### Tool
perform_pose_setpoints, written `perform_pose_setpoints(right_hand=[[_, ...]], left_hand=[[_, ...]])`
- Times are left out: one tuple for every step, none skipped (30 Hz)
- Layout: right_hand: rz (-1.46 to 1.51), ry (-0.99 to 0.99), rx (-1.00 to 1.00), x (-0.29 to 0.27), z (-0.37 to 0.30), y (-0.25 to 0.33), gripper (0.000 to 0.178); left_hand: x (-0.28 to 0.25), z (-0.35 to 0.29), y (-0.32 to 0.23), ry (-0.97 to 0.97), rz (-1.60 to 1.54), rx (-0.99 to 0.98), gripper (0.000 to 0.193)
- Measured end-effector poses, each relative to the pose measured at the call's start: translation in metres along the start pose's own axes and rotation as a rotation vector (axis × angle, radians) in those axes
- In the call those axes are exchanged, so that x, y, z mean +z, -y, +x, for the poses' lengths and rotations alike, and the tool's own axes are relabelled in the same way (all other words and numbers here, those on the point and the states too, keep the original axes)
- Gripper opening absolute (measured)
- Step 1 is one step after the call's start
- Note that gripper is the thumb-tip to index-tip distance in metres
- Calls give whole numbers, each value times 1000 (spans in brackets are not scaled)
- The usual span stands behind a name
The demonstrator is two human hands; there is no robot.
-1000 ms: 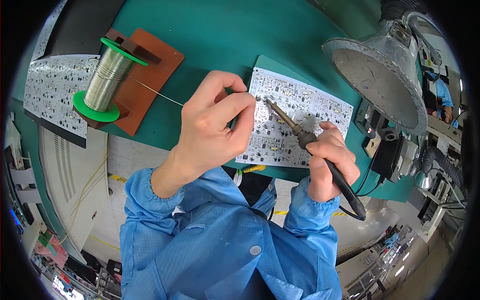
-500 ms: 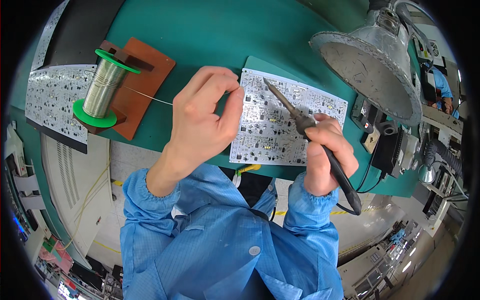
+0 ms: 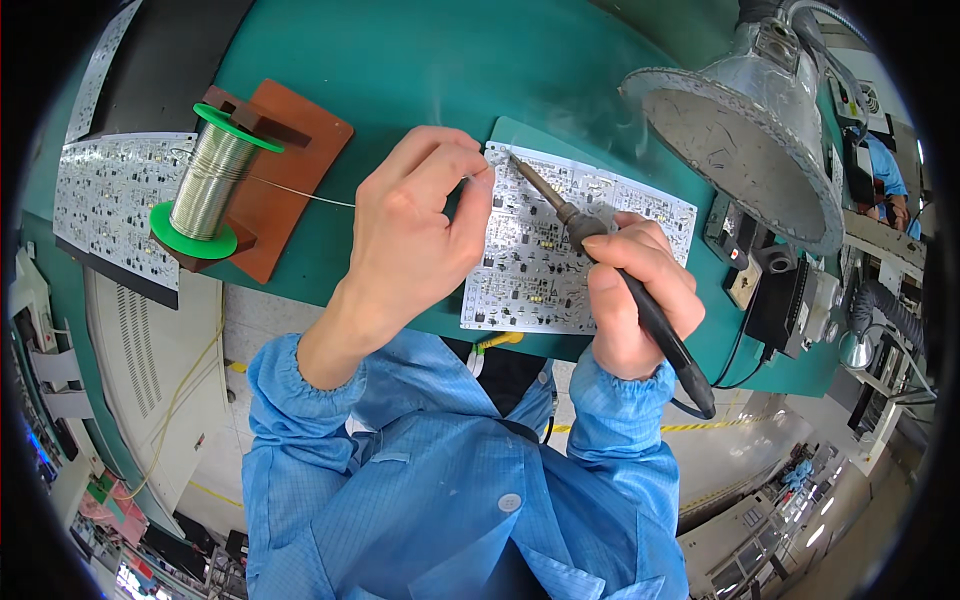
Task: Soldering electronic components onto printed circuit boards at an assembly station.
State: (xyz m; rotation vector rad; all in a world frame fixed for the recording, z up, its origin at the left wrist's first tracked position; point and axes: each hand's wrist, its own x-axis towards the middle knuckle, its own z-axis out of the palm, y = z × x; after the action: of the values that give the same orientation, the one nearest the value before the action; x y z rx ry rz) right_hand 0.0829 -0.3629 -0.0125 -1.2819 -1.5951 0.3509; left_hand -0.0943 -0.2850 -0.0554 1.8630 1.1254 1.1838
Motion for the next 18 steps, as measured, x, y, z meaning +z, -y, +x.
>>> perform_pose_setpoints(right_hand=[[1, -1, -3, 0, 0, 0, 16], [6, -6, -5, 0, 0, 0, 16], [4, -7, -7, 1, 0, -1, 16], [6, -12, -6, 1, -1, -1, 16], [12, -17, -8, 0, -1, -1, 17], [12, -33, -3, -1, -2, -1, 17], [16, -50, 2, -3, -4, -1, 17], [22, -70, 5, -5, -6, -1, 18], [13, -93, 21, -9, -9, 0, 18], [4, -119, 37, -14, -14, 3, 19], [-23, -137, 59, -20, -20, 5, 20], [-14, -175, 54, -27, -27, 6, 22], [-43, -223, 80, -32, -36, 7, 24], [-71, -262, 70, -39, -44, 6, 25], [-99, -301, 63, -46, -53, 4, 27], [-132, -363, 94, -53, -63, 3, 28], [-180, -435, 131, -59, -73, 1, 29], [-214, -426, 105, -69, -80, -4, 30]], left_hand=[[0, 0, 0, 3, 7, -6, 6], [-1, 0, -1, 3, 3, -6, 6], [-2, 0, -1, 6, 9, -2, 6], [-3, -1, -2, 9, 19, -1, 6], [-5, -2, -3, 6, 8, -4, 5], [-6, -2, -3, 2, 2, -10, 5], [-8, -4, -4, 0, -4, -24, 5], [-11, -5, -4, 4, -4, -25, 5], [-13, -7, -4, 9, -7, -31, 5], [-16, -8, -4, 17, -12, -42, 5], [-18, -12, -5, 37, -9, -70, 5], [-22, -16, -6, 57, -8, -103, 5], [-24, -20, -6, 74, -9, -133, 5], [-26, -23, -7, 76, -23, -124, 6], [-28, -27, -7, 80, -30, -131, 6], [-30, -30, -7, 86, -35, -128, 6], [-31, -33, -8, 88, -36, -115, 6], [-32, -37, -9, 97, -50, -138, 5]])
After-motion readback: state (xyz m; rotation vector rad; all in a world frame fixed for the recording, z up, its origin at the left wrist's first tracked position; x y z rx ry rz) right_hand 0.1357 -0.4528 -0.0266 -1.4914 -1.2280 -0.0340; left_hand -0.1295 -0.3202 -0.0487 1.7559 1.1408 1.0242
